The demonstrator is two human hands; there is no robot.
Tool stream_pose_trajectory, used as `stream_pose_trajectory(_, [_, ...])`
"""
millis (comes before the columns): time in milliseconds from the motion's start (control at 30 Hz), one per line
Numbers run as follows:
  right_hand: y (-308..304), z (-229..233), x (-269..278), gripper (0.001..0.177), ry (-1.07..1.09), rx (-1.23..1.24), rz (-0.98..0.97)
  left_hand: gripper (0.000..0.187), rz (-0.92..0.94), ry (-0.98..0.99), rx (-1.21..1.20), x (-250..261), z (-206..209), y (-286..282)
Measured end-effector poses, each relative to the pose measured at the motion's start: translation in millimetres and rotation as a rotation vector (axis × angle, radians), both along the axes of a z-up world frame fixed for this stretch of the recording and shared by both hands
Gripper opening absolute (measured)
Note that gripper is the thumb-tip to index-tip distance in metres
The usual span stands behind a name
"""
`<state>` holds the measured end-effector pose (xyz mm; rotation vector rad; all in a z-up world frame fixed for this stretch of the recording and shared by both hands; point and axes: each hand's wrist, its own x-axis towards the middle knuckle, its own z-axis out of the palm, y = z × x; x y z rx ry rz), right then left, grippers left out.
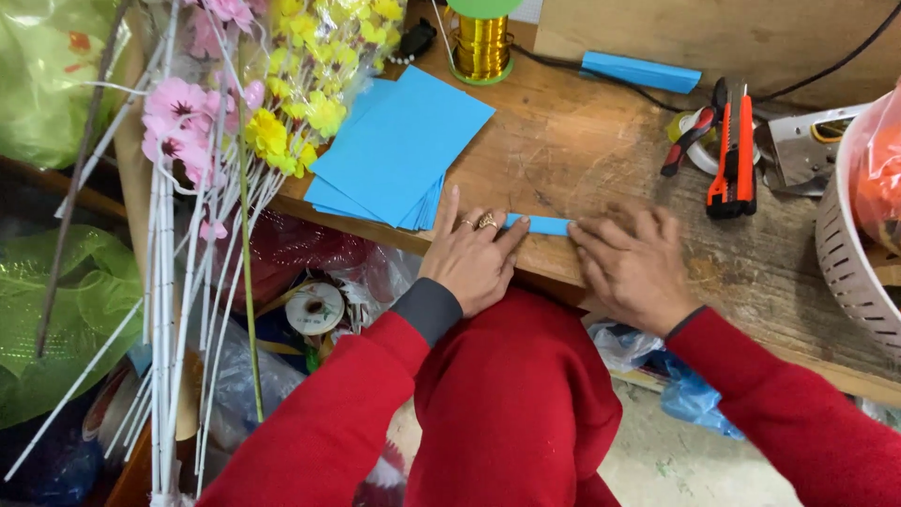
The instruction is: Folding rectangular blue paper sheets into smaller strips at a workbench
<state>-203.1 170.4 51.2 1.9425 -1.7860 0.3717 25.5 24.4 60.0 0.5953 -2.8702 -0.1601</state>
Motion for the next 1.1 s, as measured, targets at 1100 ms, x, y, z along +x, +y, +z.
stream_pose_trajectory(1100, [5.0, 12.2, -3.3, 0.039, -0.271, 0.081, -0.102, 0.087, 0.064, -0.348, 0.148, 18.8, 20.1, -8.8])
